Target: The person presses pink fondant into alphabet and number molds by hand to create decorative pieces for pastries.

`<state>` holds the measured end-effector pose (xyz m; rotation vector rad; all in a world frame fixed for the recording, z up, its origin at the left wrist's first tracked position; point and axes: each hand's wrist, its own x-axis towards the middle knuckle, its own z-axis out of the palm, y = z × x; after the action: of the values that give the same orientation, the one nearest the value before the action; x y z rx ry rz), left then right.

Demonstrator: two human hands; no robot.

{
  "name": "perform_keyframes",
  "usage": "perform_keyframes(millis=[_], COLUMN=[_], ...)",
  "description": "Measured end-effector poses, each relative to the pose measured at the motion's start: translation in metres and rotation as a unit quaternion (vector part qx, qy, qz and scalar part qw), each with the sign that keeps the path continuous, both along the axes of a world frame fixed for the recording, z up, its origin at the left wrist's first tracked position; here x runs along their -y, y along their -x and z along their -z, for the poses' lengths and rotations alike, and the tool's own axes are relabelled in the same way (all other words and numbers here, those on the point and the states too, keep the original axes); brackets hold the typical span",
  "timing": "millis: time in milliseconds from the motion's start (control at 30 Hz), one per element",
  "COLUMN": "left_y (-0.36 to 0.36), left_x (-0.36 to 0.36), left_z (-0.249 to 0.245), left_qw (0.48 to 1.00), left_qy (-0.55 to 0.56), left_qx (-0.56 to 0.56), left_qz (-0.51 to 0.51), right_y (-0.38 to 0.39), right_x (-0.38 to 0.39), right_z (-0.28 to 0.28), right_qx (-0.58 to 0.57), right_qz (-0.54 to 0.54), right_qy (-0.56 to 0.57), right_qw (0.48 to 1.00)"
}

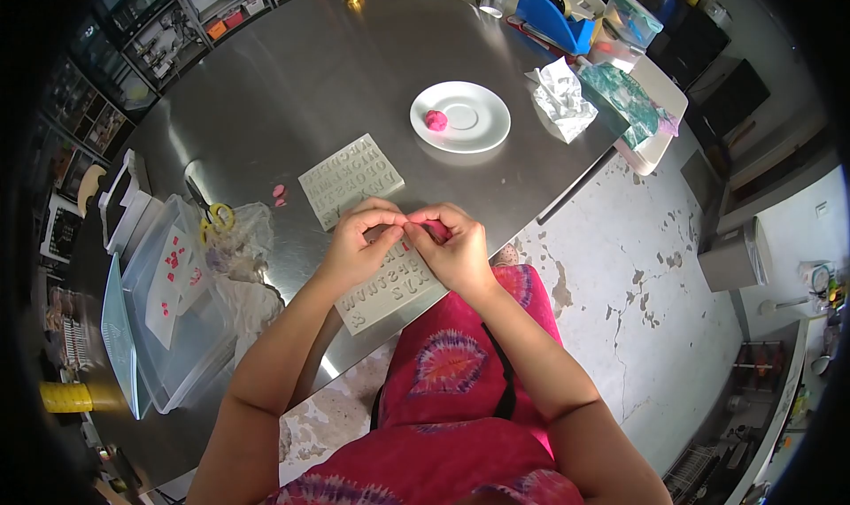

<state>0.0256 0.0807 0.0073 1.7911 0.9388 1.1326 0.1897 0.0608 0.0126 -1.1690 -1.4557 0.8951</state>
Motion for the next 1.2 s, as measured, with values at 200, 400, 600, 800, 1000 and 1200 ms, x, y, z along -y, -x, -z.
perform_keyframes(millis=[200, 400, 600, 800, 1000, 1200], left_y=[0.001, 0.001, 0.002, 0.006, 0.004, 0.002], left_x=[0.001, -0.002, -0.006, -0.002, 0.002, 0.001], left_z=[-0.001, 0.000, 0.009, 0.004, -0.002, -0.001], left_qw=[1.000, 0.999, 0.995, 0.997, 0.995, 0.993], left_qy=[0.010, -0.003, -0.079, 0.066, 0.063, 0.055], left_qx=[0.010, 0.012, 0.054, 0.032, 0.010, 0.033], left_qz=[0.018, 0.042, 0.005, 0.007, -0.078, -0.103], right_y=[0.000, 0.003, 0.008, 0.011, 0.006, 0.000], right_x=[-0.001, -0.001, 0.003, 0.000, -0.004, -0.012], right_z=[0.003, 0.009, 0.000, -0.001, -0.001, -0.004], right_qx=[-0.018, -0.026, 0.088, 0.099, 0.172, 0.265], right_qz=[-0.001, 0.017, 0.065, 0.035, -0.017, -0.107], right_qy=[0.007, -0.002, -0.068, -0.102, -0.103, -0.156], right_qw=[1.000, 1.000, 0.992, 0.989, 0.979, 0.946])
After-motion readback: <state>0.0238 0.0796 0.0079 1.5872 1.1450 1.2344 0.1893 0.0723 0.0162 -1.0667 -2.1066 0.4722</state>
